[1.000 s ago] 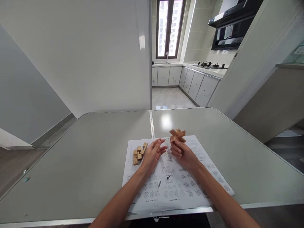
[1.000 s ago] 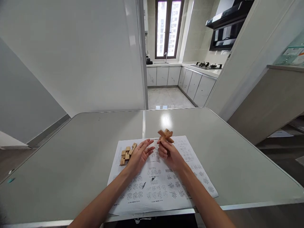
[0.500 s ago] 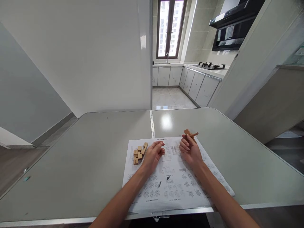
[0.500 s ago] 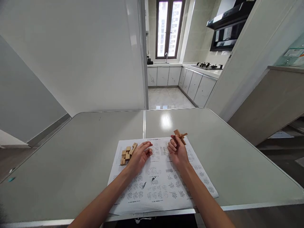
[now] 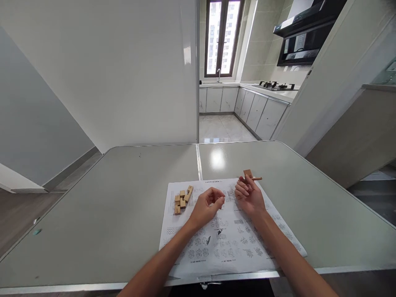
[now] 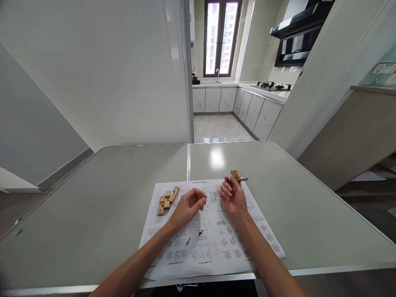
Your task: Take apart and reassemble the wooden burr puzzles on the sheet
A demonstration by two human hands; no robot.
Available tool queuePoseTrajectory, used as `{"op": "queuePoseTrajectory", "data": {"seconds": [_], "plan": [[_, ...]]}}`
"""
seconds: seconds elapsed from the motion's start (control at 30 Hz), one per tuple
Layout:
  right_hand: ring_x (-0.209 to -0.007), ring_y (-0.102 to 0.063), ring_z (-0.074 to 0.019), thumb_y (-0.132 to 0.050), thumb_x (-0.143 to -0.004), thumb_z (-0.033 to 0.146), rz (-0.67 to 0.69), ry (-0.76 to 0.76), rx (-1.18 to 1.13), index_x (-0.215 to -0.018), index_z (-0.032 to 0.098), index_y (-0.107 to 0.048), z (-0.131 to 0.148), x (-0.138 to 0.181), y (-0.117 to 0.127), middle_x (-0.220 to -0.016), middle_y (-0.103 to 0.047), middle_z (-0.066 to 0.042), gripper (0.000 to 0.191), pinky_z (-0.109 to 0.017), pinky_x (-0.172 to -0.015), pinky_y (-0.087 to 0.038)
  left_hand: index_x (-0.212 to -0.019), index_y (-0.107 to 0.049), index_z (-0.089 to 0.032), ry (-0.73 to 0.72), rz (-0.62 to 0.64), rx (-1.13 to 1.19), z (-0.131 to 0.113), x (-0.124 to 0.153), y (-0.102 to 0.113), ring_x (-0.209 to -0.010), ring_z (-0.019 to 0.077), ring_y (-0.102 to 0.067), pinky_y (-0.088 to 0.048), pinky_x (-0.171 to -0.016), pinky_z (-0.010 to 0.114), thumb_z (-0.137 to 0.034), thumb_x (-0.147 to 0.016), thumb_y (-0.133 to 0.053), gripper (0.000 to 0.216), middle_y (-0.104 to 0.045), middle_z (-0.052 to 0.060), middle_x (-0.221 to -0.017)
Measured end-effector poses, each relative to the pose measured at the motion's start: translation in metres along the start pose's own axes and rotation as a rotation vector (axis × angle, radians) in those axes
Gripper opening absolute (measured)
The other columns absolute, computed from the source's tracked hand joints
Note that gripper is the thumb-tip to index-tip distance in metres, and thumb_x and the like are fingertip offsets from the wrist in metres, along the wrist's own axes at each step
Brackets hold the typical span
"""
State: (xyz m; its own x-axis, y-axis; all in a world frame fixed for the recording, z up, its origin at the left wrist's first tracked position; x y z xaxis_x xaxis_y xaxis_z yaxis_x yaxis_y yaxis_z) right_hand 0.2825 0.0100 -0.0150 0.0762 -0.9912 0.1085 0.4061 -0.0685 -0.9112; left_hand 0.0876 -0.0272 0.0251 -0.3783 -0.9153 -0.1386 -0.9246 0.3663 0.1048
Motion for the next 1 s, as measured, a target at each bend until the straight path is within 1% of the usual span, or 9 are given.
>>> {"op": "queuePoseTrajectory", "data": {"seconds": [0.1, 0.17, 0.23, 0.33, 0.53, 0.67, 0.73, 0.9, 1.0], "plan": [[-0.040, -0.036, -0.0030, -0.080, -0.087, 0.023, 0.002, -0.024, 0.051, -0.090, 0.020, -0.063, -0.002, 0.000, -0.001, -0.056, -0.041, 0.011, 0.018, -0.014, -0.037, -0.038, -0.095, -0.062, -0.021, -0.212, -0.117, -0.390, -0.001, 0.003, 0.000, -0.086, 0.0195, -0.060, -0.050, -0.081, 0.035, -0.024, -0.097, -0.056, 0.008, -0.067, 0.005, -0.091], [-0.041, -0.034, -0.0031, -0.081, -0.086, 0.022, 0.005, -0.030, 0.097, -0.089, 0.020, -0.063, -0.004, 0.000, -0.003, -0.056, -0.040, 0.011, 0.018, -0.014, -0.037, -0.038, -0.097, -0.062, -0.021, -0.339, -0.206, -0.663, 0.001, 0.005, 0.000, -0.096, 0.0232, -0.061, -0.049, -0.089, 0.041, -0.018, -0.096, -0.055, 0.008, -0.068, 0.006, -0.098], [-0.042, -0.033, -0.0031, -0.082, -0.084, 0.022, 0.005, -0.030, 0.146, -0.088, 0.019, -0.064, -0.005, 0.001, -0.004, -0.057, -0.039, 0.011, 0.019, -0.015, -0.038, -0.038, -0.104, -0.062, -0.021, -0.393, -0.267, -0.884, 0.005, 0.005, 0.001, -0.108, 0.0273, -0.059, -0.047, -0.096, 0.046, -0.014, -0.093, -0.056, 0.014, -0.067, 0.009, -0.109], [-0.044, -0.032, -0.0034, -0.084, -0.082, 0.022, 0.005, -0.016, 0.207, -0.084, 0.018, -0.064, -0.007, 0.003, -0.008, -0.058, -0.037, 0.010, 0.021, -0.015, -0.039, -0.036, -0.111, -0.062, -0.021, -0.379, -0.332, -1.092, 0.010, 0.004, 0.006, -0.124, 0.0323, -0.053, -0.043, -0.106, 0.052, -0.011, -0.091, -0.057, 0.023, -0.063, 0.012, -0.125], [-0.047, -0.032, -0.0054, -0.085, -0.081, 0.022, 0.032, 0.000, 0.305, -0.068, 0.020, -0.052, -0.010, 0.006, -0.015, -0.060, -0.037, 0.008, 0.036, -0.018, -0.039, -0.034, -0.113, -0.065, -0.023, -0.248, -0.453, -1.191, 0.013, -0.002, 0.026, -0.139, 0.0386, -0.043, -0.027, -0.120, 0.061, -0.016, -0.089, -0.061, 0.026, -0.057, 0.015, -0.138], [-0.047, -0.033, -0.0068, -0.084, -0.082, 0.026, 0.026, 0.007, 0.386, -0.071, 0.021, -0.053, -0.011, 0.007, -0.016, -0.059, -0.037, 0.008, 0.033, -0.021, -0.039, -0.033, -0.114, -0.067, -0.025, -0.170, -0.485, -1.205, 0.011, -0.005, 0.041, -0.142, 0.0408, -0.040, -0.010, -0.124, 0.068, -0.019, -0.089, -0.061, 0.026, -0.062, 0.015, -0.135], [-0.046, -0.034, -0.0070, -0.085, -0.081, 0.027, 0.019, 0.002, 0.409, -0.073, 0.021, -0.054, -0.011, 0.007, -0.017, -0.059, -0.038, 0.008, 0.032, -0.021, -0.039, -0.032, -0.115, -0.067, -0.023, -0.139, -0.489, -1.210, 0.012, -0.005, 0.046, -0.143, 0.0423, -0.038, -0.004, -0.123, 0.071, -0.020, -0.089, -0.062, 0.027, -0.063, 0.016, -0.135], [-0.047, -0.036, -0.0069, -0.087, -0.079, 0.028, 0.012, -0.013, 0.438, -0.071, 0.022, -0.052, -0.011, 0.007, -0.016, -0.058, -0.040, 0.008, 0.036, -0.021, -0.040, -0.033, -0.116, -0.068, -0.020, -0.051, -0.507, -1.281, 0.016, -0.005, 0.052, -0.143, 0.0461, -0.038, -0.002, -0.119, 0.077, -0.023, -0.089, -0.063, 0.028, -0.062, 0.018, -0.137], [-0.048, -0.036, -0.0071, -0.086, -0.080, 0.029, 0.011, -0.014, 0.449, -0.071, 0.022, -0.053, -0.011, 0.006, -0.015, -0.059, -0.041, 0.008, 0.036, -0.021, -0.041, -0.035, -0.119, -0.066, -0.020, 0.016, -0.493, -1.290, 0.019, -0.005, 0.052, -0.142, 0.0460, -0.039, -0.007, -0.115, 0.082, -0.024, -0.091, -0.060, 0.028, -0.060, 0.019, -0.141]]}}
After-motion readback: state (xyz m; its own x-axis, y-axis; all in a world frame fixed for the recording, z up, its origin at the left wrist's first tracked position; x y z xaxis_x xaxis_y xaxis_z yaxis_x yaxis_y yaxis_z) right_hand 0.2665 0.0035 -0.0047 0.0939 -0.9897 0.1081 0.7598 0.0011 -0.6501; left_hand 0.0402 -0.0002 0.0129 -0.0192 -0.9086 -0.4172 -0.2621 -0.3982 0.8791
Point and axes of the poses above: each hand's wrist, its own x-axis away from the middle knuckle, its own y-axis out of the back of the hand, z = x × y, the point moved 1 cm from there along -x, towards the middle knuckle
